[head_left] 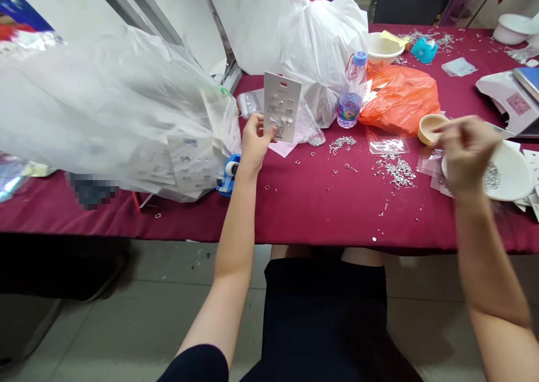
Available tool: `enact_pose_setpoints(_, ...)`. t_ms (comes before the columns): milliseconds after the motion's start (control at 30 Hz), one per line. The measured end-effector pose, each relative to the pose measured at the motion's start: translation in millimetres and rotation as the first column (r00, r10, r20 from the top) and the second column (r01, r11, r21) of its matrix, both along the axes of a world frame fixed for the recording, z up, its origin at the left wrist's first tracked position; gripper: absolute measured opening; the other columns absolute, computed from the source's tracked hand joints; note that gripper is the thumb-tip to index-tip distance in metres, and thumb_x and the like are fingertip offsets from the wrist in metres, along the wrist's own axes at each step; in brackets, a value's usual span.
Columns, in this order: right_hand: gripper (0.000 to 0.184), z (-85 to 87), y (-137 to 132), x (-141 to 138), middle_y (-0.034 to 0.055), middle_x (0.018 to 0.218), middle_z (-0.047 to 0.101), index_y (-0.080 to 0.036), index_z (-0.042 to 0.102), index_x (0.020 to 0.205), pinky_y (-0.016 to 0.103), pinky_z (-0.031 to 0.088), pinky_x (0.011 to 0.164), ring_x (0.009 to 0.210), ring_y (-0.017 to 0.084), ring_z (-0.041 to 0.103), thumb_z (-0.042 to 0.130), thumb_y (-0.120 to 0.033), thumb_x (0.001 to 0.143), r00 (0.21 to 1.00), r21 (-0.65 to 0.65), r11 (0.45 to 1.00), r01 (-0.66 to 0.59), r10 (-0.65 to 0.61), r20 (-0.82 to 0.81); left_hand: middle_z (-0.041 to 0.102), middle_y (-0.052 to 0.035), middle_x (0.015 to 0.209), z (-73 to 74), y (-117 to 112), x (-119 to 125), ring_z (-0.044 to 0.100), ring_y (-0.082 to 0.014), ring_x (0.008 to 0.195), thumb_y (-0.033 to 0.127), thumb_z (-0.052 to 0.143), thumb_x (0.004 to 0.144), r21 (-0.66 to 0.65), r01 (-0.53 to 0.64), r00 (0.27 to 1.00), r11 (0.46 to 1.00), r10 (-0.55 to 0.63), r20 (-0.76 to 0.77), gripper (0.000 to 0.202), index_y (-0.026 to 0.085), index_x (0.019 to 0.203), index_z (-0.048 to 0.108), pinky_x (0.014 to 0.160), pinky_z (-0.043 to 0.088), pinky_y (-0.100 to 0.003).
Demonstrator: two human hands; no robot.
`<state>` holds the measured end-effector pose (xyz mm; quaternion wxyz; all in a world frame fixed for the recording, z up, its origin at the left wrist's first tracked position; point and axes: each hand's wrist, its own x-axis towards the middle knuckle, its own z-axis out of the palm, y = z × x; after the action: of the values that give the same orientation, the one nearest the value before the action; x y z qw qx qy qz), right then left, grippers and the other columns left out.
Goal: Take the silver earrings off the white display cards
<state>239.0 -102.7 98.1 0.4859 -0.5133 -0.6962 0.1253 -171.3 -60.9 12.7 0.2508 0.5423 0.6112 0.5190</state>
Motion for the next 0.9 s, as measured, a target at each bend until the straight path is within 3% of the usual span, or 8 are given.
enact_pose_setpoints(67, 0.012, -26.0, 7, -41, 0.0045, 0.080, 0.064, -0.018, 0.068, 0.097, 0.035, 0.053, 0.074, 0.072, 0.015, 0.064, 0.057, -0.023, 0.094, 0.981, -0.101, 0.980, -0.169, 0.158, -0.109, 0.066, -0.0058, 0.101, -4.0, -4, 21, 0.067, -0.0176, 0.093, 0.046, 0.071, 0.086, 0.014, 0.098, 0.990, 0.995, -0.099, 0.103, 0.034, 0.024, 0.096, 0.047, 0.076, 0.059, -0.030)
enact_pose_setpoints(133, 0.022, -50.0, 14, -83, 0.0053, 0.092, 0.067, -0.019, 0.065, 0.106, 0.036, 0.059, 0.079, 0.081, 0.016, 0.068, 0.065, -0.036, 0.091, 0.885, -0.325, 0.836, -0.442, 0.349, -0.308, 0.065, -0.0052, 0.100, -8.8, -11, 49, 0.067, -0.0168, 0.090, 0.059, 0.071, 0.083, 0.020, 0.198, 0.967, 0.980, -0.198, 0.161, 0.044, 0.025, 0.096, 0.046, 0.074, 0.059, -0.030)
enact_pose_setpoints(200, 0.047, -68.5, 21, -113, 0.0071, 0.105, 0.069, -0.021, 0.061, 0.115, 0.038, 0.063, 0.082, 0.089, 0.019, 0.071, 0.077, -0.049, 0.081, 0.765, -0.441, 0.643, -0.626, 0.399, -0.505, 0.065, -0.0040, 0.097, -13.0, -19, 78, 0.067, -0.0156, 0.086, 0.068, 0.070, 0.079, 0.018, 0.300, 0.932, 0.954, -0.298, 0.208, 0.053, 0.024, 0.096, 0.045, 0.072, 0.059, -0.029)
enact_pose_setpoints(267, 0.059, -80.6, 27, -127, 0.0085, 0.115, 0.070, -0.022, 0.060, 0.116, 0.039, 0.064, 0.085, 0.096, 0.020, 0.072, 0.082, -0.057, 0.073, 0.668, -0.410, 0.575, -0.708, 0.356, -0.653, 0.065, -0.0032, 0.093, -15.2, -24, 101, 0.067, -0.0155, 0.084, 0.069, 0.073, 0.076, 0.029, 0.433, 0.871, 0.901, -0.426, 0.243, 0.055, 0.023, 0.094, 0.047, 0.073, 0.060, -0.030)
enact_pose_setpoints(367, 0.061, -89.4, 36, -123, 0.0091, 0.116, 0.073, -0.022, 0.063, 0.110, 0.040, 0.065, 0.086, 0.097, 0.022, 0.072, 0.085, -0.059, 0.067, 0.628, -0.363, 0.622, -0.694, 0.277, -0.727, 0.067, -0.0028, 0.089, -15.1, -21, 117, 0.067, -0.0149, 0.082, 0.055, 0.065, 0.088, 0.063, 0.456, 0.874, 0.888, -0.460, 0.157, 0.035, 0.021, 0.092, 0.054, 0.076, 0.057, -0.030)
enact_pose_setpoints(500, 0.059, -95.8, 50, -97, 0.0119, 0.118, 0.073, -0.020, 0.065, 0.107, 0.044, 0.067, 0.081, 0.102, 0.027, 0.072, 0.086, -0.056, 0.064, 0.672, -0.342, 0.755, -0.559, 0.171, -0.720, 0.070, -0.0058, 0.090, -17.0, -2, 114, 0.066, -0.0166, 0.088, 0.020, 0.054, 0.095, -0.065, 0.326, 0.927, 0.943, -0.332, -0.175, 0.008, 0.019, 0.088, 0.059, 0.089, 0.051, -0.033)
enact_pose_setpoints(633, 0.052, -103.5, 60, -81, 0.0144, 0.116, 0.072, -0.020, 0.064, 0.103, 0.049, 0.068, 0.081, 0.108, 0.032, 0.071, 0.085, -0.052, 0.068, 0.706, -0.343, 0.816, -0.464, 0.107, -0.700, 0.071, -0.0126, 0.105, -25.9, 12, 113, 0.064, -0.0229, 0.102, 0.006, 0.054, 0.090, -0.219, 0.279, 0.803, 0.935, -0.352, -0.481, 0.012, 0.016, 0.092, 0.062, 0.098, 0.048, -0.038)
enact_pose_setpoints(900, 0.031, -104.6, 61, -76, 0.0144, 0.122, 0.073, -0.018, 0.066, 0.105, 0.048, 0.066, 0.090, 0.109, 0.030, 0.073, 0.074, -0.035, 0.080, 0.738, -0.349, 0.837, -0.421, 0.092, -0.669, 0.067, -0.0143, 0.109, -31.7, 26, 131, 0.061, -0.0271, 0.108, 0.011, 0.055, 0.093, -0.314, 0.210, 0.612, 0.926, -0.375, -0.696, 0.009, 0.015, 0.094, 0.063, 0.096, 0.049, -0.040)
